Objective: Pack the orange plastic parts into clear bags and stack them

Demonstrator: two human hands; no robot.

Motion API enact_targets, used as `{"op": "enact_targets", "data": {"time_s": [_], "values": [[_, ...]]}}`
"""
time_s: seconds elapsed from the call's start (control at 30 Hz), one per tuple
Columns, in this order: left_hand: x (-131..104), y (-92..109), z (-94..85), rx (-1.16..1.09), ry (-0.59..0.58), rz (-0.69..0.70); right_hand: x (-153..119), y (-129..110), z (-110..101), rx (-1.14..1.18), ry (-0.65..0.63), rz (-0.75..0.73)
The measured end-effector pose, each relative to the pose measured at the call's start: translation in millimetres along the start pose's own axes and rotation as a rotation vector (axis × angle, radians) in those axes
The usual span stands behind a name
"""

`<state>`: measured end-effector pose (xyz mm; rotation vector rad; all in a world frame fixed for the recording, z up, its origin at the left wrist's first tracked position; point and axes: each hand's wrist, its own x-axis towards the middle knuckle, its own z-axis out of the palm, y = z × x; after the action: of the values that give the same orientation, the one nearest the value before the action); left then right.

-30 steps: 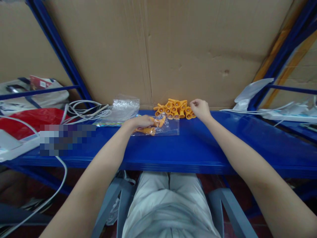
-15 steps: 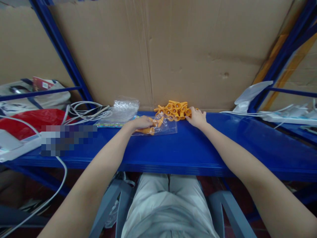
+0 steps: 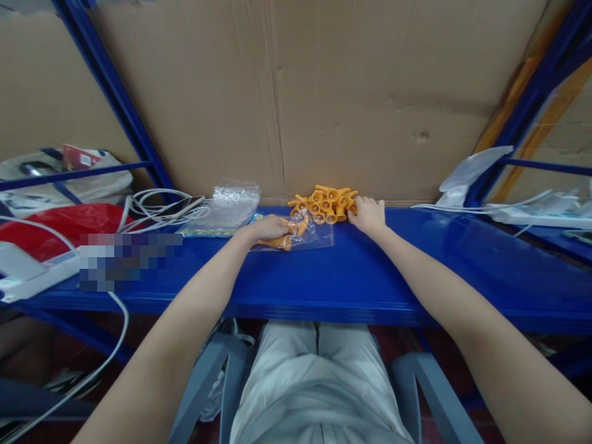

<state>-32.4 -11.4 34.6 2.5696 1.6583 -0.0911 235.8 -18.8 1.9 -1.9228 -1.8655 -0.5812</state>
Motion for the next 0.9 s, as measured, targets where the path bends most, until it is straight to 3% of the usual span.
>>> {"op": "enact_targets", "data": {"time_s": [0.17,0.37,0.5,0.63,0.77,0.9], "values": [[6.2,-5.3,4.5,-0.008,0.008,0.017,1.1,0.0,-8.0,0.043,0.027,0.048],[4.3,-3.6,3.2,-0.028,0.02,0.011,3.8,6.0,-22.2,0.151,0.2,0.039],[2.6,-2.0,3.4,-0.042,0.033,-0.003,6.9,11.3,-32.1,0.252,0.327,-0.067],[3.0,-3.5,5.7,-0.087,0.041,-0.02,12.2,11.5,-37.3,0.364,0.412,-0.263],[5.0,-7.0,8.0,-0.114,0.047,-0.007,10.5,0.2,-33.3,0.385,0.24,-0.475],[8.5,-10.2,9.8,-0.134,0.051,-0.008,0.6,-14.8,-22.6,0.452,0.029,-0.495]]}}
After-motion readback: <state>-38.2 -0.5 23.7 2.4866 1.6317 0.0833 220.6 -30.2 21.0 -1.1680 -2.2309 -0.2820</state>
